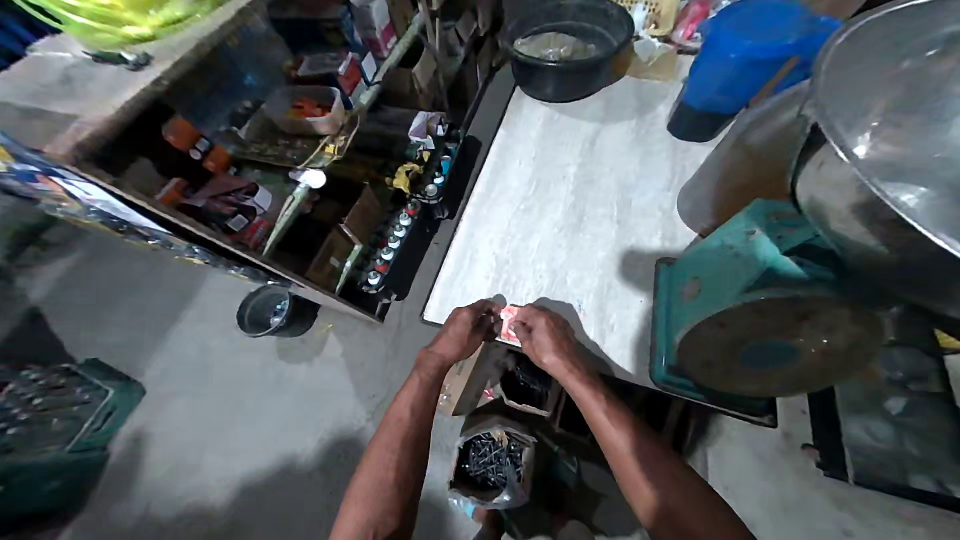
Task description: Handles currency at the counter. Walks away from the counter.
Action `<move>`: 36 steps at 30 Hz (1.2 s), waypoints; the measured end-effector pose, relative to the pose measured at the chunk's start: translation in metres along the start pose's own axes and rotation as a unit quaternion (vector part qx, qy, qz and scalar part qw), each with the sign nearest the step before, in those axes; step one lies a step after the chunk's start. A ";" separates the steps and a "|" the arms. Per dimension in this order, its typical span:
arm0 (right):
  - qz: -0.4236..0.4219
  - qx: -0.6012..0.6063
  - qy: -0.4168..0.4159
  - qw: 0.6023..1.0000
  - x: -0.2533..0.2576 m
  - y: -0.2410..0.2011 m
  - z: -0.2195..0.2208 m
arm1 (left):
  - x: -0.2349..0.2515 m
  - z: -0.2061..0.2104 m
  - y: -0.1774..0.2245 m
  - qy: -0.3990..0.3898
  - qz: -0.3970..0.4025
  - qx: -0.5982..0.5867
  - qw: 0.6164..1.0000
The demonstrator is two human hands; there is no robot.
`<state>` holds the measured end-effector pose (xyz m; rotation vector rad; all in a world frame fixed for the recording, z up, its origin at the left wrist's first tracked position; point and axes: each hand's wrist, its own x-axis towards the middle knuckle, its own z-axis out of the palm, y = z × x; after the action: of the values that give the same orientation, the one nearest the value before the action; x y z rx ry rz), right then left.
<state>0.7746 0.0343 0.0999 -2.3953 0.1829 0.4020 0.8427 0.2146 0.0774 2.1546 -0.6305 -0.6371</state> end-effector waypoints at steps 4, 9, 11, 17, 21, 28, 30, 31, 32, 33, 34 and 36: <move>0.036 -0.111 -0.016 0.993 0.003 -0.031 -0.002 | -0.010 0.010 -0.008 0.045 0.003 -0.001 0.999; 0.039 -0.130 -0.006 0.991 0.002 -0.036 -0.008 | -0.019 0.019 -0.020 0.084 0.026 -0.027 0.996; 0.003 -0.125 -0.044 0.991 0.007 -0.034 -0.001 | -0.020 0.022 -0.023 0.096 0.037 -0.040 0.994; -0.019 -0.124 -0.059 0.990 0.023 -0.013 0.021 | -0.023 0.013 -0.025 0.128 0.030 0.017 0.991; -0.055 -0.119 -0.064 0.989 0.022 -0.004 0.023 | -0.013 0.006 -0.029 0.104 0.015 0.145 0.984; -0.079 -0.093 -0.100 0.987 0.025 0.004 0.017 | 0.001 0.009 -0.034 0.075 0.013 0.203 0.976; -0.064 -0.097 -0.117 0.986 0.027 0.001 0.013 | 0.002 0.009 -0.034 0.079 0.011 0.199 0.977; -0.055 -0.100 -0.126 0.985 0.028 -0.001 0.011 | 0.003 0.010 -0.034 0.080 0.009 0.198 0.977; -0.048 -0.102 -0.135 0.984 0.029 -0.002 0.010 | 0.003 0.010 -0.033 0.081 0.007 0.200 0.977; -0.041 -0.103 -0.144 0.983 0.031 -0.004 0.008 | 0.003 0.010 -0.032 0.083 0.006 0.200 0.976; -0.034 -0.100 -0.153 0.983 0.032 -0.006 0.007 | 0.003 0.010 -0.031 0.087 0.006 0.200 0.976; -0.015 -0.091 -0.168 0.981 0.035 -0.010 0.003 | 0.004 0.011 -0.030 0.099 0.010 0.198 0.975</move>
<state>0.8094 0.0434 0.0920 -2.4587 -0.0454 0.8317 0.8452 0.2232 0.0461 2.5378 -0.7157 -0.2950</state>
